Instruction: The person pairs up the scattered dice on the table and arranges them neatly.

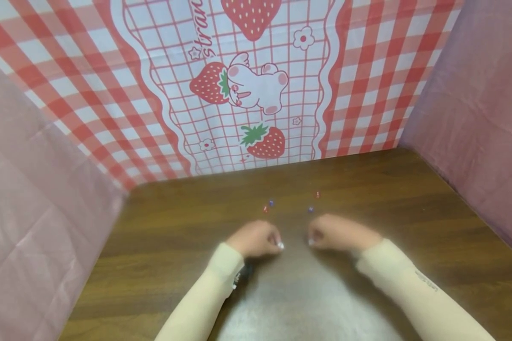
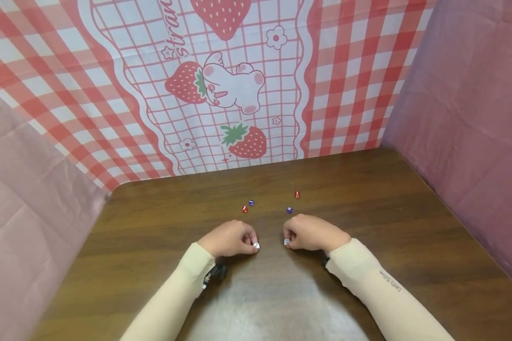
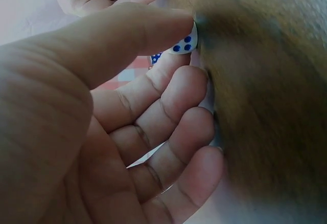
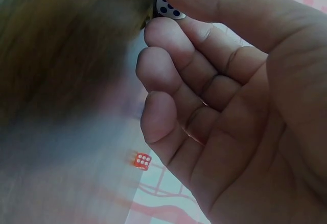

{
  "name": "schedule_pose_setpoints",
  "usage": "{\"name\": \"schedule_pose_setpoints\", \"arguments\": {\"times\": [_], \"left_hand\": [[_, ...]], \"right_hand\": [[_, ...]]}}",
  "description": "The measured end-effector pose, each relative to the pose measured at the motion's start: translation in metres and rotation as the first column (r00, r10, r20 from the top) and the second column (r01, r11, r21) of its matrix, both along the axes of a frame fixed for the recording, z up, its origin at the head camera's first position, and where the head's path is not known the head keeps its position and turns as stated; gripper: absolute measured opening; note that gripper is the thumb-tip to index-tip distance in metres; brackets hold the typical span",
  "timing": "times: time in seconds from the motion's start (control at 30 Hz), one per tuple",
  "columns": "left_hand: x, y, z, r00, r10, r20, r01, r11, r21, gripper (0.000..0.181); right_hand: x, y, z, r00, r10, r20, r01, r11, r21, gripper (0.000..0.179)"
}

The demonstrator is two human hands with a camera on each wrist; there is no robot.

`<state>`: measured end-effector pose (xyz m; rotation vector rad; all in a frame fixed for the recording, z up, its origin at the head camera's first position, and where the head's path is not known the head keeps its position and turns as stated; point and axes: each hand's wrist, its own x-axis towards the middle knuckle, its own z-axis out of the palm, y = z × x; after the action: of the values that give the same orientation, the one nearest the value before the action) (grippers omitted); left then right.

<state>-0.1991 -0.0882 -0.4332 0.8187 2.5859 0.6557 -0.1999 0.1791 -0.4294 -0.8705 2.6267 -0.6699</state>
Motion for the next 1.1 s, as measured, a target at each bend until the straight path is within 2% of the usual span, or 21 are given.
{"name": "schedule_pose_setpoints", "arguments": {"times": [0.27, 0.8, 1.1], "left_hand": [[0.001, 0.000, -0.003, 1.000, 0.002, 0.018, -0.003, 1.000, 0.014, 0.010], [0.002, 0.002, -0.002, 1.000, -0.003, 0.009, 0.003, 1.000, 0.016, 0.012], [0.006, 0.005, 0.000, 1.000, -0.007, -0.031, 0.007, 1.000, -0.015, 0.011]], "right_hand": [[0.002, -0.005, 0.000, 1.000, -0.006, 0.005, 0.006, 1.000, 0.013, 0.014], [0.006, -0.012, 0.005, 1.000, 0.002, 0.017, -0.002, 1.000, -0.003, 0.013], [0.008, -0.016, 0.004, 1.000, 0.012, -0.005, -0.012, 1.000, 0.000, 0.013]]}}
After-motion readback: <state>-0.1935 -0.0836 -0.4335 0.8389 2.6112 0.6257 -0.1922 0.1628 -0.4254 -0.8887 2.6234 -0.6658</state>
